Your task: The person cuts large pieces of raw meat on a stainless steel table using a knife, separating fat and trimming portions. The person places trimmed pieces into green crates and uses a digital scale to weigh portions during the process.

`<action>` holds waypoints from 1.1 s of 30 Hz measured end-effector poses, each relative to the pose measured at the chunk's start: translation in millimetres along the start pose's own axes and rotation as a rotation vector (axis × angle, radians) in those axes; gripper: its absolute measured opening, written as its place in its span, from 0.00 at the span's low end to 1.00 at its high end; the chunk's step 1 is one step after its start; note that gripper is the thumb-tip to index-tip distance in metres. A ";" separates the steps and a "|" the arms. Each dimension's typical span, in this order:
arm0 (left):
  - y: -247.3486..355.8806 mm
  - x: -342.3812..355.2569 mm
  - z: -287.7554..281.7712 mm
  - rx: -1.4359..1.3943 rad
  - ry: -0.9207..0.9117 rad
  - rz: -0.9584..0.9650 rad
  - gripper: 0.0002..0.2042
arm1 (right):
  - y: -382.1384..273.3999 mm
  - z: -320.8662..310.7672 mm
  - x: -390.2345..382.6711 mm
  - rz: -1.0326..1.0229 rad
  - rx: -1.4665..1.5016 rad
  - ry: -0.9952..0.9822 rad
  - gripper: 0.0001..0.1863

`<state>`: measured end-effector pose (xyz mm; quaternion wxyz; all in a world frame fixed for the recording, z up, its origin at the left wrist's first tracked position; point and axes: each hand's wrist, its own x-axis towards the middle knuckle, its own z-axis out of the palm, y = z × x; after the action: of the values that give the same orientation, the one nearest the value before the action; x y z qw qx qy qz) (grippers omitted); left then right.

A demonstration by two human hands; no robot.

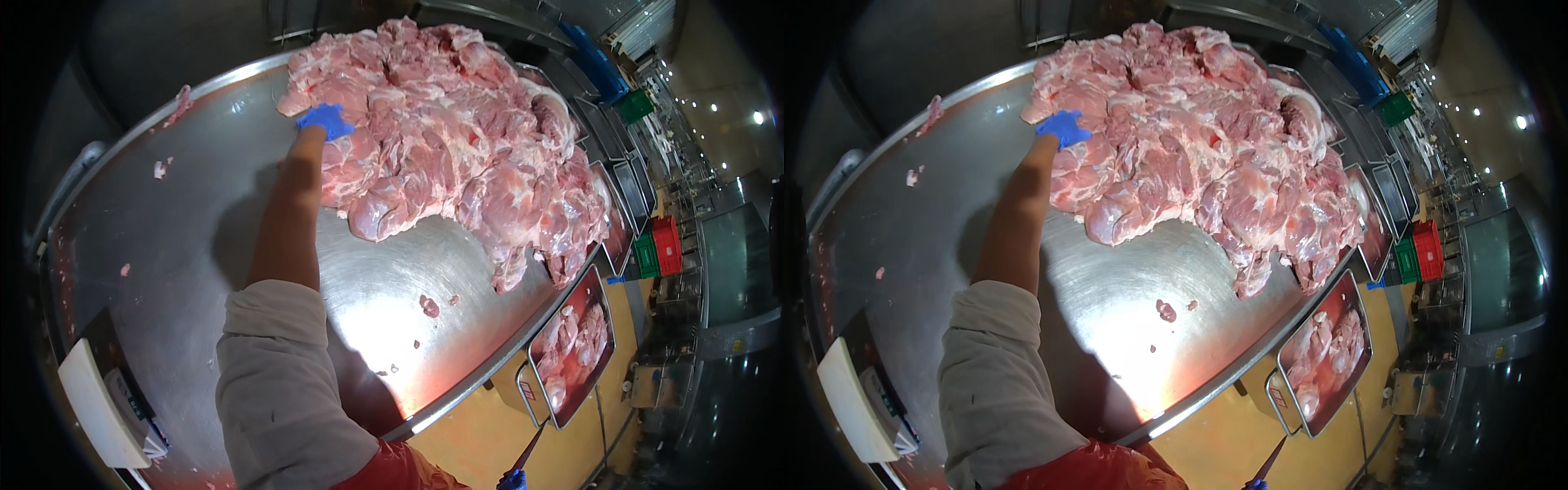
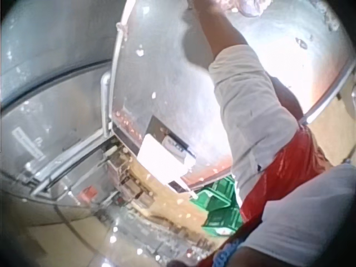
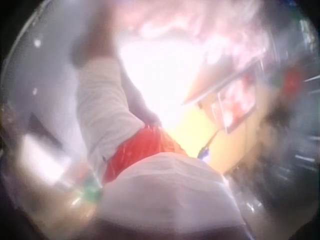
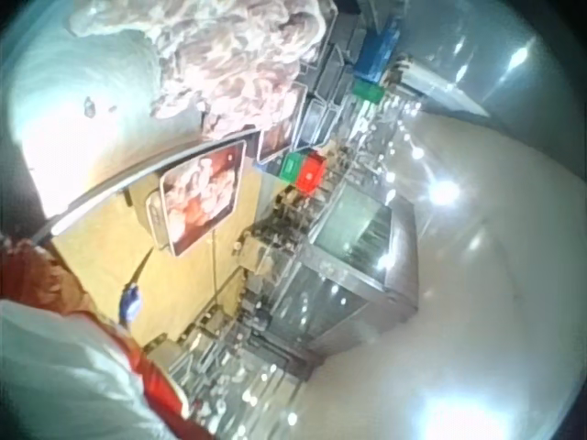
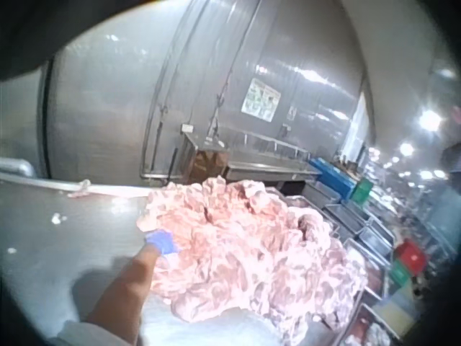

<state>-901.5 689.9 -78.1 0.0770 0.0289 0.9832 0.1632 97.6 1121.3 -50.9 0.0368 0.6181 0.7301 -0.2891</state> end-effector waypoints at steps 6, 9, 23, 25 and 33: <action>-39.4 19.3 -8.0 -0.043 -0.023 -0.043 0.37 | -118.1 32.2 22.4 -0.235 0.008 0.118 0.14; -33.0 36.6 -9.6 -0.092 -0.172 0.016 0.33 | -141.6 38.4 14.0 -0.281 0.018 0.143 0.14; -21.2 -13.9 8.8 -0.096 0.024 0.042 0.23 | -118.6 44.1 2.2 -0.283 0.212 0.166 0.18; -17.7 -38.1 9.6 -0.114 0.031 0.031 0.22 | -109.9 42.7 -0.8 -0.282 0.209 0.169 0.18; -48.2 -225.9 38.8 -0.208 0.123 -0.070 0.21 | -162.1 60.8 -3.0 -0.368 0.176 -0.002 0.19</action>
<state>-674.0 638.0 -97.9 0.0248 -0.0239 0.9642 0.2630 -69.9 1079.1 -39.1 -0.0699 0.4748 0.8026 -0.3543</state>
